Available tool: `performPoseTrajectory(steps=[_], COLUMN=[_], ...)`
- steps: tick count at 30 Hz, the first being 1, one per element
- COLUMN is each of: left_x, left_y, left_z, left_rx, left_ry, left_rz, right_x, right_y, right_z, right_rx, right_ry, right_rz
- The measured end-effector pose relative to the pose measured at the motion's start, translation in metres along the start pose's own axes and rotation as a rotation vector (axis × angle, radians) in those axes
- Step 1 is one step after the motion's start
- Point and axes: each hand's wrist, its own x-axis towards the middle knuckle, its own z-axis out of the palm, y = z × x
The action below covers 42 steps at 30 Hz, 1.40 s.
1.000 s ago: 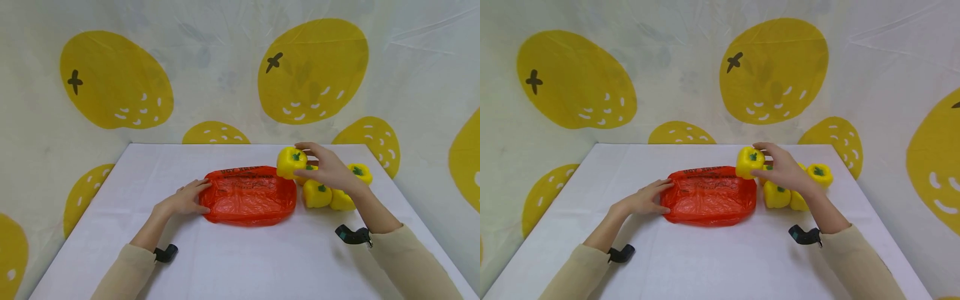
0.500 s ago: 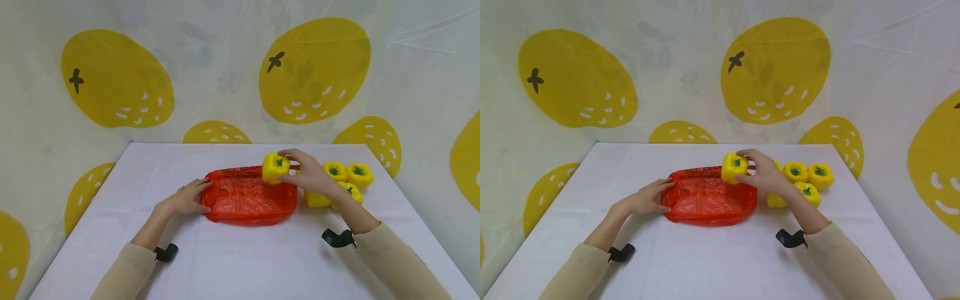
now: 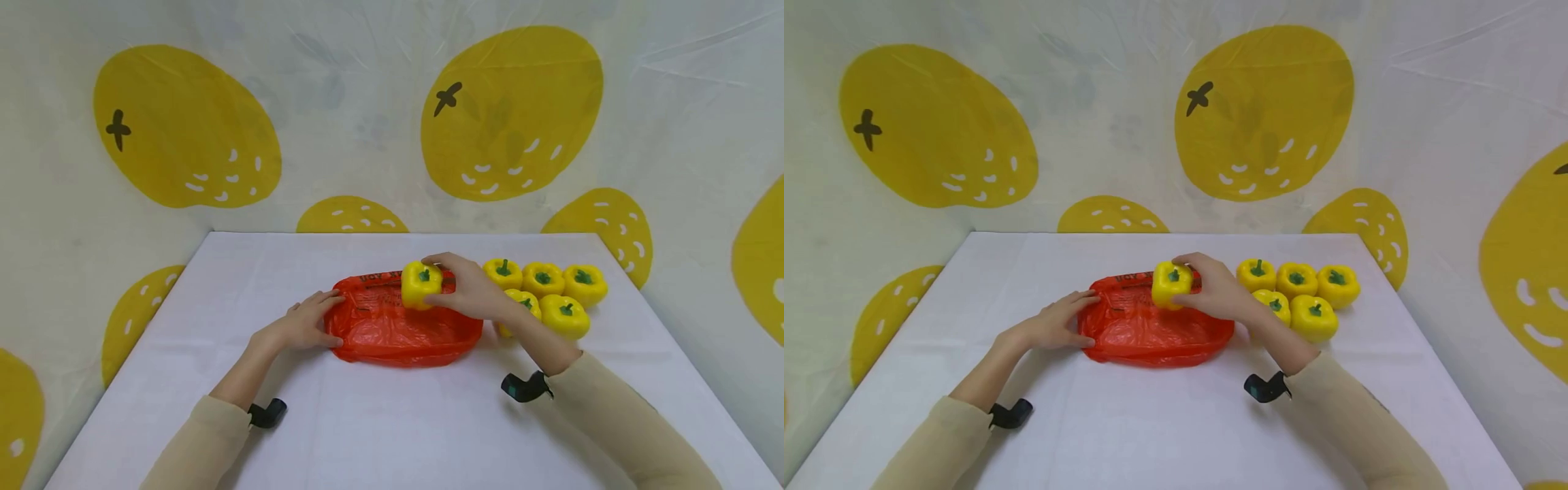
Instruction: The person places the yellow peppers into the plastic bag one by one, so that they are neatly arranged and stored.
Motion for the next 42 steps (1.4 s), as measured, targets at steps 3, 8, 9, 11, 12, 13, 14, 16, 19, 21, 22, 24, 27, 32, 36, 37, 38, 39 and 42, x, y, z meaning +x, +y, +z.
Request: performPoseTrajectory(steps=[3, 8, 9, 11, 12, 13, 14, 16, 19, 21, 22, 24, 27, 32, 36, 37, 38, 39, 42], left_x=[0.000, 0.000, 0.000, 0.000, 0.000, 0.000, 0.000, 0.000, 0.001, 0.002, 0.002, 0.002, 0.003, 0.003, 0.004, 0.004, 0.004, 0.003, 0.003], left_y=[-0.001, -0.001, -0.002, -0.002, -0.002, -0.003, -0.003, -0.004, -0.003, -0.002, -0.001, 0.000, -0.001, -0.004, -0.004, -0.004, -0.003, -0.003, -0.002], left_z=[0.000, 0.001, 0.001, 0.001, 0.002, 0.002, 0.002, 0.002, 0.002, 0.001, 0.001, 0.001, 0.001, 0.002, 0.002, 0.002, 0.001, 0.001, 0.001], left_rx=[0.011, 0.003, 0.004, 0.004, 0.008, 0.011, 0.015, 0.020, 0.021, 0.022, 0.023, 0.025, 0.036, 0.033, 0.022, 0.019, 0.018, 0.018, 0.025], left_ry=[-0.003, 0.005, 0.005, 0.005, 0.005, 0.005, 0.004, 0.004, -0.003, -0.009, -0.011, -0.014, -0.010, 0.002, 0.010, 0.010, 0.010, 0.009, 0.007], left_rz=[-0.013, -0.007, -0.009, -0.017, -0.020, -0.025, -0.028, -0.031, -0.036, -0.040, -0.043, -0.045, -0.041, -0.034, -0.031, -0.029, -0.029, -0.029, -0.029], right_x=[0.006, 0.015, 0.017, 0.021, 0.024, 0.026, 0.028, 0.033, 0.037, 0.040, 0.041, 0.044, 0.049, 0.055, 0.059, 0.060, 0.061, 0.061, 0.062], right_y=[-0.001, -0.006, -0.008, -0.010, -0.011, -0.012, -0.013, -0.014, -0.016, -0.018, -0.019, -0.021, -0.023, -0.027, -0.028, -0.028, -0.028, -0.028, -0.028], right_z=[0.007, 0.017, 0.019, 0.023, 0.025, 0.028, 0.030, 0.035, 0.041, 0.044, 0.045, 0.048, 0.052, 0.060, 0.068, 0.070, 0.071, 0.072, 0.075], right_rx=[-0.005, 0.023, 0.027, 0.028, 0.026, 0.024, 0.022, 0.021, 0.015, 0.015, 0.014, 0.018, 0.029, 0.055, 0.053, 0.050, 0.047, 0.050, 0.059], right_ry=[-0.027, -0.057, -0.062, -0.066, -0.067, -0.068, -0.070, -0.073, -0.079, -0.085, -0.087, -0.092, -0.097, -0.099, -0.104, -0.104, -0.105, -0.105, -0.101], right_rz=[0.007, 0.016, 0.012, -0.001, -0.007, -0.014, -0.017, -0.018, -0.009, -0.011, -0.013, -0.022, -0.036, -0.040, -0.025, -0.019, -0.013, -0.009, -0.008])
